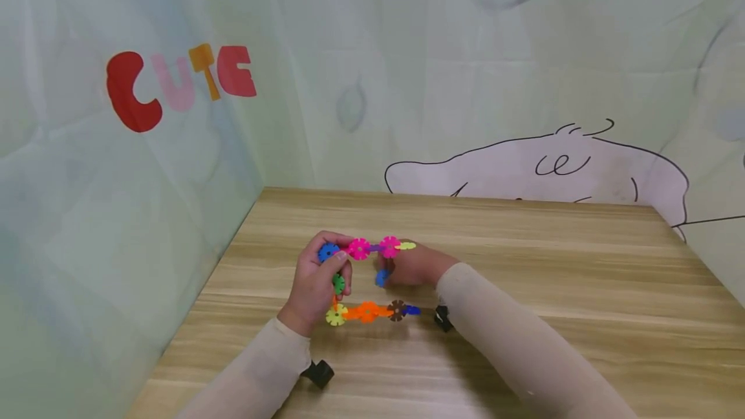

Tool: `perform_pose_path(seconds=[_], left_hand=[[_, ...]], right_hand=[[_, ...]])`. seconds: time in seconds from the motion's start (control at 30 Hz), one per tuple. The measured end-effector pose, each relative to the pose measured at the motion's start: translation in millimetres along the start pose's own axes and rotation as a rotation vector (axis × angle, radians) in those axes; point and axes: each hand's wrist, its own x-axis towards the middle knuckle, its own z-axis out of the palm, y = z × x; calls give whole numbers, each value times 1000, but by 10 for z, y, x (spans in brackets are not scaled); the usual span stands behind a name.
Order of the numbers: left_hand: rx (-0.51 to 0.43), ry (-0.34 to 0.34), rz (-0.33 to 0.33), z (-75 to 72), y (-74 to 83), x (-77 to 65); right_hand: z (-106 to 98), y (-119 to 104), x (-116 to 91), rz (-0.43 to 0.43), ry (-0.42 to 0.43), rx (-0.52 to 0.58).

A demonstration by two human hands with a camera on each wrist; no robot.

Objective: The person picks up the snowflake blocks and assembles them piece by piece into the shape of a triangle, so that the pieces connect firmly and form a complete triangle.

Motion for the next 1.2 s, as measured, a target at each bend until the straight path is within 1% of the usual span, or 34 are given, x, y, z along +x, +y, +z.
perform_pose_path(seconds=[0.13,0.17,0.23,0.37,0.43,0.5,0.63,0.73,0.93,1.07,1.2], left_hand=[[-2,-1,0,8,-9,8],[-4,0,0,11,-11,9],[-7,2,2,15,-14,11],[-14,11,-2,19,-18,12],[-14,17,-6,17,-19,11],[-15,21,-8,13,-20,10],[-18,23,-5,7,-23,5],[-25,20,-1,8,-27,3],[-39,5,7,26,-30,1],[-33,-2,12,29,-30,-1],[-29,-18,25,20,-36,-1]], right_hand=[[8,122,-93,22,16,-36],[3,155,-123,4,28,-36],[-18,214,-197,-38,55,-1],[-83,299,-394,-143,152,204],[-124,321,-510,-161,195,322],[-167,330,-625,-175,239,407],[-251,310,-830,-200,327,512],[-289,289,-932,-229,376,554],[-288,275,-1016,-300,419,624],[-273,282,-1021,-349,444,649],[-259,275,-1011,-380,447,665]])
